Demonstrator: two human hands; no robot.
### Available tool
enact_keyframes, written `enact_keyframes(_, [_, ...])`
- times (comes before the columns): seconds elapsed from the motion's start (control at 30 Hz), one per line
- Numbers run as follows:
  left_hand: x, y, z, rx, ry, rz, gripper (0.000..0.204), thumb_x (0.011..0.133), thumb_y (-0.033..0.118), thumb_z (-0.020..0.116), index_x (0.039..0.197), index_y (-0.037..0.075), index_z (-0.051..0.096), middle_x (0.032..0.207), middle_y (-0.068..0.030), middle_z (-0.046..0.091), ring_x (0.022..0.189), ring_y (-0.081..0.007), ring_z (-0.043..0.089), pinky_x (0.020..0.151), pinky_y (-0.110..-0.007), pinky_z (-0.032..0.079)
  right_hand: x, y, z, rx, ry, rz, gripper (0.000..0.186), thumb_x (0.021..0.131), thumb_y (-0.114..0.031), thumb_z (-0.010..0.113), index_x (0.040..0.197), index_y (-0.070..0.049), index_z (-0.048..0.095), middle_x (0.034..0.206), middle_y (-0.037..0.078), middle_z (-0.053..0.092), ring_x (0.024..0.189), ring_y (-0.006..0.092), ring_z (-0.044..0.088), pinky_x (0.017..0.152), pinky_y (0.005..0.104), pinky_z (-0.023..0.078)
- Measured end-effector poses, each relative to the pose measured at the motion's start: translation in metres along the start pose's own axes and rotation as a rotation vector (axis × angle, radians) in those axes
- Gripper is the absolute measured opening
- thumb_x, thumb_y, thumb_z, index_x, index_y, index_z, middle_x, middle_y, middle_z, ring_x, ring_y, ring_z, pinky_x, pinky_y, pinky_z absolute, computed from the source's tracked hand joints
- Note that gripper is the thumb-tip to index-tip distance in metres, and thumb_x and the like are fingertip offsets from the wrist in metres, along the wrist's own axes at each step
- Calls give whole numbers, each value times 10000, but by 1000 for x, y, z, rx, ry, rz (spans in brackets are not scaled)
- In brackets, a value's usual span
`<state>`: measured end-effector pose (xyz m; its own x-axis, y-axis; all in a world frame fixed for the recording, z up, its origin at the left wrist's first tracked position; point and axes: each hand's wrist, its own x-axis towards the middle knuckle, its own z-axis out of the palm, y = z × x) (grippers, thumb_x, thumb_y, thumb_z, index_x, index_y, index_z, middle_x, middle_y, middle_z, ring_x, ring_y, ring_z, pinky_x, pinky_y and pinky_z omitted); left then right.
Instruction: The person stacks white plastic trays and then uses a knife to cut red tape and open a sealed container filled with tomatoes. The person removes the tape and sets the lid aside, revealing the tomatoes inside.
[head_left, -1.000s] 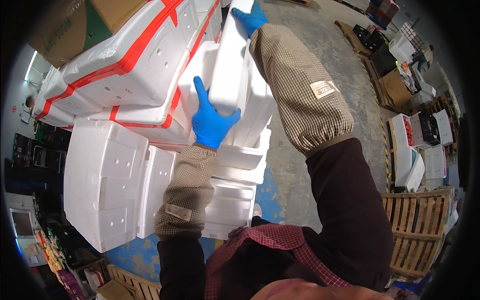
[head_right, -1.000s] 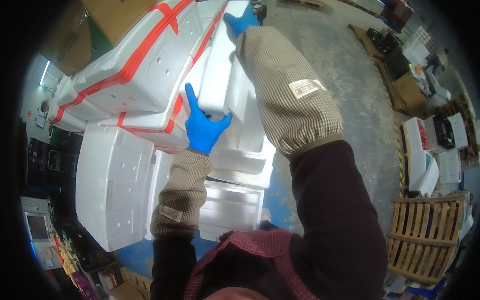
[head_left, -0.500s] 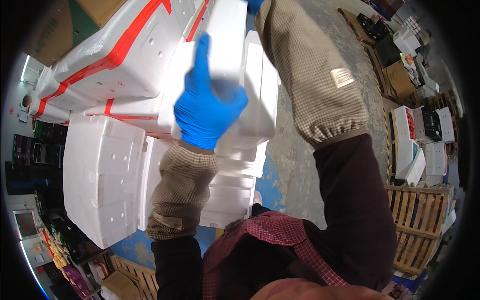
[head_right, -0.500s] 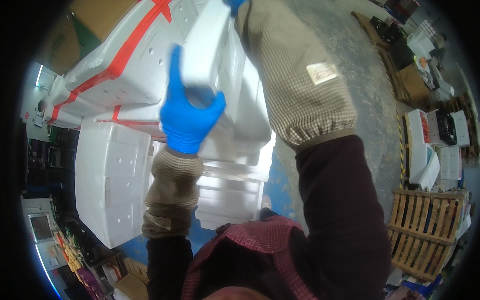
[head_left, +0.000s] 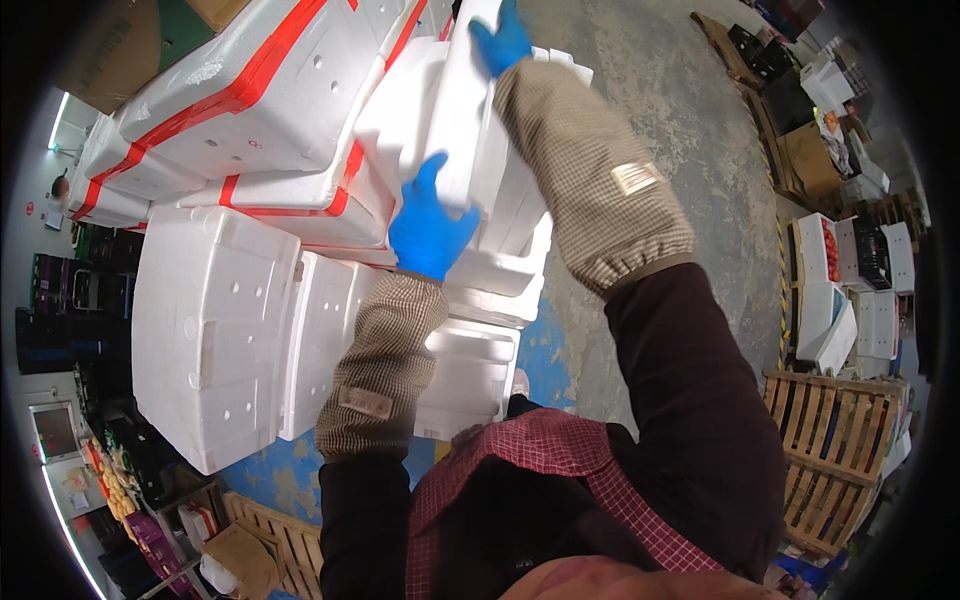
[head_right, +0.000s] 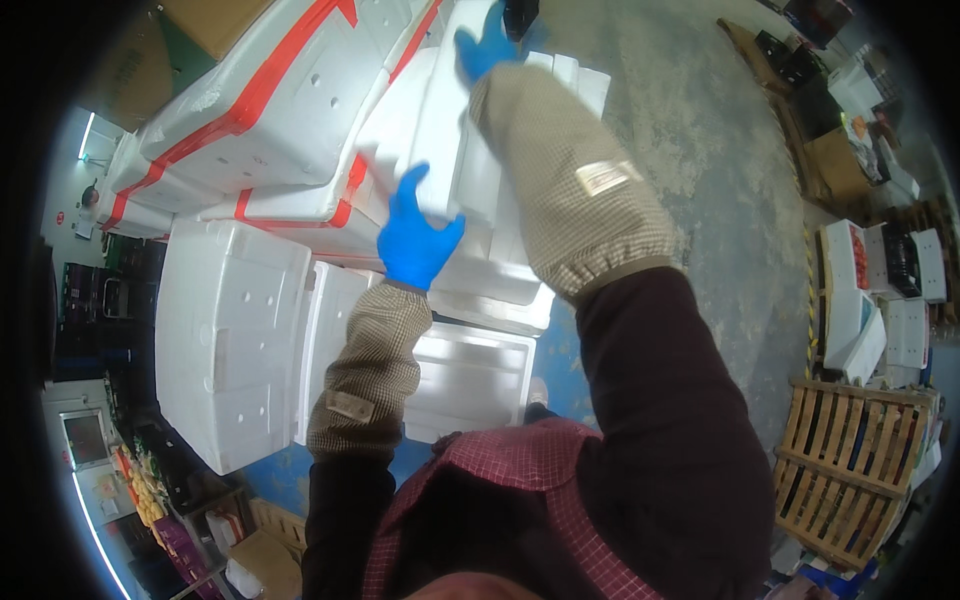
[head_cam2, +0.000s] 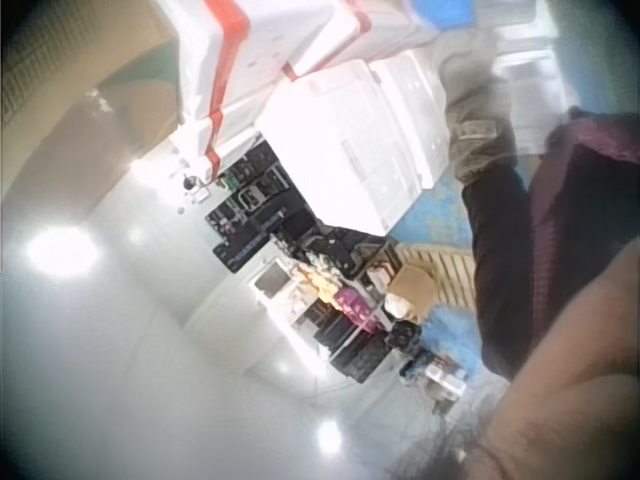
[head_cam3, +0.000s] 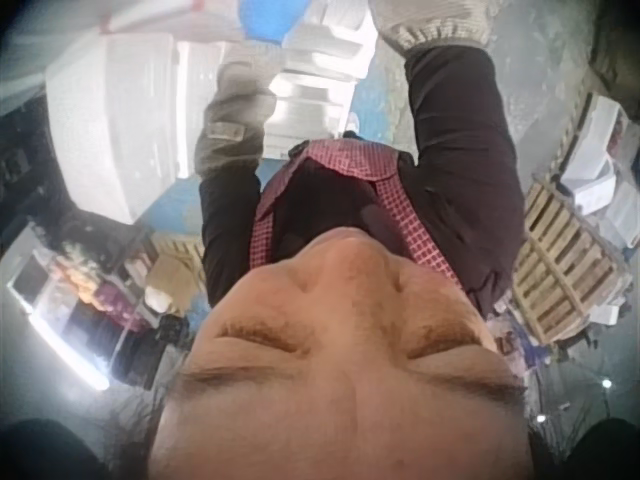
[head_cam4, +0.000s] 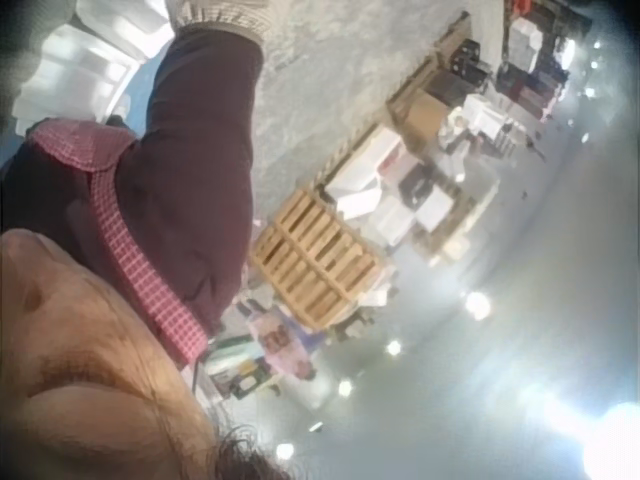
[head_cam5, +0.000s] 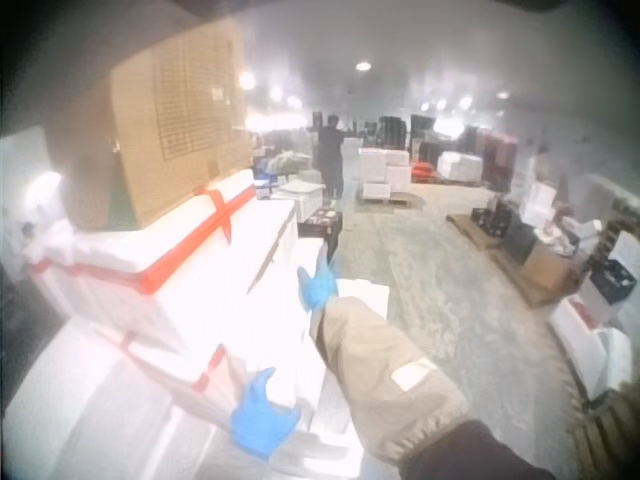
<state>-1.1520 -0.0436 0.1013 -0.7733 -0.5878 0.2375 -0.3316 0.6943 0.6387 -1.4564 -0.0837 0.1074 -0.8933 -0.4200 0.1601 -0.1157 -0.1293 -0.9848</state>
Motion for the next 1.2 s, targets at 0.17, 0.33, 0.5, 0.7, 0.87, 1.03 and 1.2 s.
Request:
enact_keyframes(0.17, [-30,-47,6,15,4,45,1053,750,322,909,1584,159,286,1485,-190,445,1320,-384,518,1083,-471,485,-48,7,-37,-144,-317,-33,745,1030,-484,569,1612,-108,295,1352,165,628,1119,260,655,1055,399,486])
enact_keyframes(0.33, [-50,-32,-14,52,-61,41,1161,768,410,896,1631,114,177,1582,-243,295,1458,-424,351,1187,-520,372,-124,28,-156,-498,215,47,836,933,-346,760,1567,-12,327,1396,282,560,1218,330,645,970,410,582])
enact_keyframes(0.5, [-36,1,-3,76,22,74,1041,848,351,816,1645,175,171,1581,-267,305,1446,-451,373,1153,-521,424,-137,61,-146,-687,24,67,1405,646,-659,860,1638,-38,82,1596,392,233,1425,530,394,1141,572,424])
enact_keyframes(0.7, [6,24,-44,361,-1,116,860,857,175,686,1623,265,305,1262,-263,562,1162,-415,592,996,-490,539,-152,39,-120,-750,-176,239,1272,641,-629,883,1619,-84,278,1617,390,142,1442,549,354,1148,530,427])
enact_keyframes(0.87, [67,62,-85,479,36,266,817,825,344,671,1589,315,383,1102,-264,630,894,-411,707,812,-490,595,-221,42,-123,-723,-143,166,1296,635,-624,896,1632,-112,247,1627,396,84,1538,519,112,1216,519,317])
enact_keyframes(1.03, [81,146,-153,499,14,358,675,795,175,658,1455,77,552,1201,-285,677,1083,-364,699,951,-426,542,-236,50,-129,-643,-146,142,1252,669,-648,875,1628,-123,264,1645,367,49,1539,513,122,1221,518,306])
enact_keyframes(1.2, [65,165,-163,526,-115,272,608,850,240,617,1452,177,557,1077,-258,698,968,-404,707,897,-476,571,-233,56,-127,-590,-126,128,1133,759,-633,826,1629,-160,276,1644,368,47,1541,502,132,1221,526,301])
